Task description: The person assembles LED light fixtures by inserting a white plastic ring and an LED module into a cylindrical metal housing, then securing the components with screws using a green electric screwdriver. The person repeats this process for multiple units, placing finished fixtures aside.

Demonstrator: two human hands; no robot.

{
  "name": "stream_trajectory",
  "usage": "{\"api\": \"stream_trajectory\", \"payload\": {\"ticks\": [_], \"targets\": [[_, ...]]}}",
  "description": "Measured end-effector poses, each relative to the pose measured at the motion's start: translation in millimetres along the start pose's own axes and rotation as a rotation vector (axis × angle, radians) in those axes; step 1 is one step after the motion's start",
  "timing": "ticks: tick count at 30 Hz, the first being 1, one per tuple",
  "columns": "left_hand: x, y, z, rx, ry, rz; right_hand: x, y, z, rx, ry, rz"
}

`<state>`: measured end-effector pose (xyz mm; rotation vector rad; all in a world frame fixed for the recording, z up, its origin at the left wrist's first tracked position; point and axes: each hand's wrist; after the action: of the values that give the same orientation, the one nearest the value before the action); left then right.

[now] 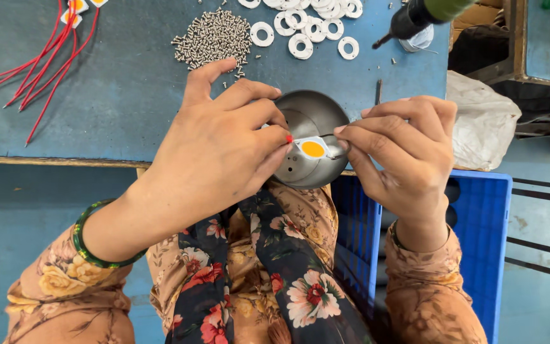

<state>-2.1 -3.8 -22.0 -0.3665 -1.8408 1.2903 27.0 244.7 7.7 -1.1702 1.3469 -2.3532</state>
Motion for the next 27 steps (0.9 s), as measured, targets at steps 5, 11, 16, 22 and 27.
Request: {"api": "stream_trajectory", "payload": {"ticks": [5, 11, 16, 22, 27], "targets": [[-1.3, 1.9, 0.2, 0.033, -0.002, -0.009, -10.1, 3.5, -5.9, 0.027, 0.009, 0.030], [-2.8, 1.2, 1.5, -0.018, -0.005, -0.006, -12.7, 4.4, -11.8, 0.107, 0.076, 0.113], [-2.9, -5.2, 3.7, -0.073, -0.006, -0.051, -9.0, 3.8, -13.8, 0.144, 0.072, 0.149], [-8.5, -15.8, 0.8, -0.145, -0.147, -0.146, -7.5, 3.0, -10.9, 0.157, 0.064, 0.175], [-10.1, -15.7, -4.1, -0.139, -0.179, -0.230, -7.4, 3.8, -9.2, 0.163, 0.066, 0.170]]}}
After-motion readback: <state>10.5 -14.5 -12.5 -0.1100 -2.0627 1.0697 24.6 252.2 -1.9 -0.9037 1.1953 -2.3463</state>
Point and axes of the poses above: each hand's wrist, its own x-axis towards the middle knuckle, its own y-axis out of the palm, z = x × y, and after that the axes turned 13 degrees about x, right-handed
